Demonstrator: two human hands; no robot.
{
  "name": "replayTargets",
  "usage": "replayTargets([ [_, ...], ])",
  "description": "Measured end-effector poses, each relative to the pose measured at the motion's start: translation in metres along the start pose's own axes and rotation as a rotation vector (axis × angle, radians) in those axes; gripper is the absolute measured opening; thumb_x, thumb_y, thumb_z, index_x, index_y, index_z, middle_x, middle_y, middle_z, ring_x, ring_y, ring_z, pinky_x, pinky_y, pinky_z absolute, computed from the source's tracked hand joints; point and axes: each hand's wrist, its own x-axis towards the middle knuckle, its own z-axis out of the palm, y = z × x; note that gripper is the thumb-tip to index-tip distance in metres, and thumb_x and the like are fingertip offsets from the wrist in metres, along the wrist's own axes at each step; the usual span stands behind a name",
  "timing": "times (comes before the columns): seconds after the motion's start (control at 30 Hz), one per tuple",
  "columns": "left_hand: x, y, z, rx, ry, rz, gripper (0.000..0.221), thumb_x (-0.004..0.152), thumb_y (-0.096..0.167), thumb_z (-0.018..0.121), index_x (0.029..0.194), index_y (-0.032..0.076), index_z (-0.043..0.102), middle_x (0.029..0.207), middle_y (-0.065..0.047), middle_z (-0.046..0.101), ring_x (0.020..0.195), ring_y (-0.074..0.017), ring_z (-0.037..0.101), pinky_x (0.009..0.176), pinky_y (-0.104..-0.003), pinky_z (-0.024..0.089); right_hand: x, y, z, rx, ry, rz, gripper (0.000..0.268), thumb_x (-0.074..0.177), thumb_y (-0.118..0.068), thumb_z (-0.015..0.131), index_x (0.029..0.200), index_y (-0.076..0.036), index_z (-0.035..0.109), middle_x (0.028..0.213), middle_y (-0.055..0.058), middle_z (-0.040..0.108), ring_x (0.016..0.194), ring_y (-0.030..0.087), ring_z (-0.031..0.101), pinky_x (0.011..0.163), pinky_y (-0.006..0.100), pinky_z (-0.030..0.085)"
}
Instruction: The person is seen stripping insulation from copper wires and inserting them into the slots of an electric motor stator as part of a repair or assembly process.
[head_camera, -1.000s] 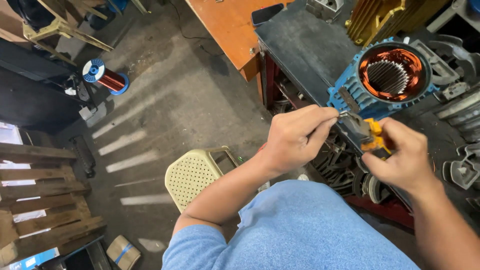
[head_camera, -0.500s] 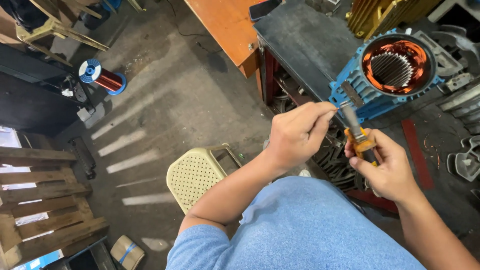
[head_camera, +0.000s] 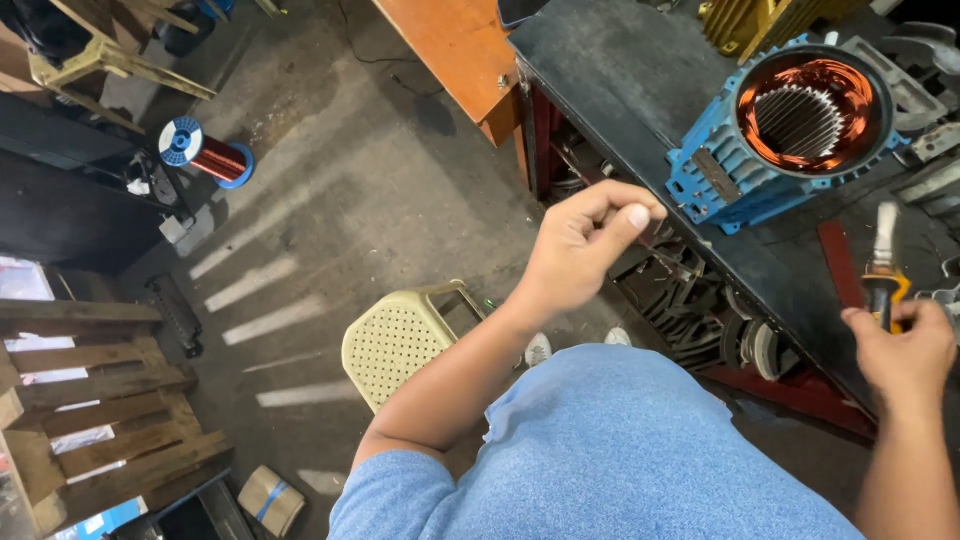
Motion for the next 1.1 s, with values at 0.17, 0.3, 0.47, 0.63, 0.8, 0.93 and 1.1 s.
replayTargets([
  [0.17,0.013,-0.010,-0.008,-0.314,-0.070,-0.064,0.019,0.104,0.032,0.053,0.104,0.015,0.060,0.064,0.006,0.032,0.054,-0.0052,0.027,0.047,-0.020,0.025,0.016,0.063,0.038,-0.223,-0.025,0.030,0.043,0.087,-0.038,0.083,0.109,-0.005,0.065,0.111,0.027,0.064,0.102,0.048,0.062,0.089,0.049,0.046],
  [0.3,0.024,-0.016,-0.012,-0.572,-0.059,-0.116,0.010,0.103,0.025,0.052,0.102,0.015,0.054,0.070,0.002,0.042,0.058,-0.0079,0.034,0.050,-0.021,0.027,0.008,0.031,0.036,-0.326,0.035,-0.124,0.059,0.085,-0.034,0.074,0.129,0.004,0.068,0.149,0.037,0.040,0.132,0.058,0.034,0.102,0.069,0.022],
  [0.47,0.026,-0.035,-0.018,-0.730,0.010,-0.191,0.011,0.102,0.024,0.059,0.104,0.013,0.058,0.089,-0.002,0.054,0.081,-0.0136,0.053,0.071,-0.030,0.049,-0.069,-0.221,-0.009,0.485,-0.440,-0.338,0.030,0.097,-0.012,0.061,0.124,0.000,0.062,0.126,0.020,0.067,0.110,0.033,0.066,0.094,0.044,0.052],
  [0.63,0.014,-0.057,-0.027,-0.728,0.182,-0.084,0.016,0.104,0.013,0.061,0.114,0.002,0.062,0.097,-0.005,0.062,0.095,-0.0144,0.065,0.091,-0.042,0.060,-0.123,-0.315,0.020,1.164,-0.842,-0.155,0.034,0.100,-0.018,0.050,0.124,0.004,0.057,0.074,0.020,0.068,0.053,0.022,0.065,0.033,0.024,0.039],
  [0.8,-0.002,-0.039,-0.060,0.201,0.414,0.147,0.010,0.091,0.015,0.075,0.100,0.011,0.075,0.083,-0.004,0.069,0.077,-0.0138,0.070,0.061,-0.023,0.062,-0.139,-0.327,0.021,0.895,-0.525,-0.218,0.018,0.102,-0.007,0.053,0.108,-0.002,0.069,0.051,0.011,0.058,0.038,0.017,0.054,0.035,0.026,0.039],
  [0.93,-0.012,-0.050,-0.065,0.145,0.474,0.071,0.009,0.092,0.010,0.070,0.100,0.009,0.073,0.082,-0.008,0.069,0.072,-0.0154,0.069,0.060,-0.025,0.062,-0.159,-0.326,0.042,0.804,-0.347,-0.446,0.018,0.102,-0.006,0.056,0.111,-0.003,0.072,0.049,0.006,0.060,0.039,0.014,0.055,0.040,0.024,0.042],
  [1.1,-0.014,-0.052,-0.070,-0.027,0.521,-0.011,0.008,0.095,0.008,0.068,0.100,0.003,0.072,0.083,-0.013,0.071,0.073,-0.0172,0.071,0.064,-0.028,0.065,-0.170,-0.322,0.052,0.642,-0.190,-0.610,0.020,0.101,-0.010,0.058,0.113,-0.009,0.075,0.048,-0.001,0.060,0.043,0.017,0.059,0.047,0.027,0.048],
])
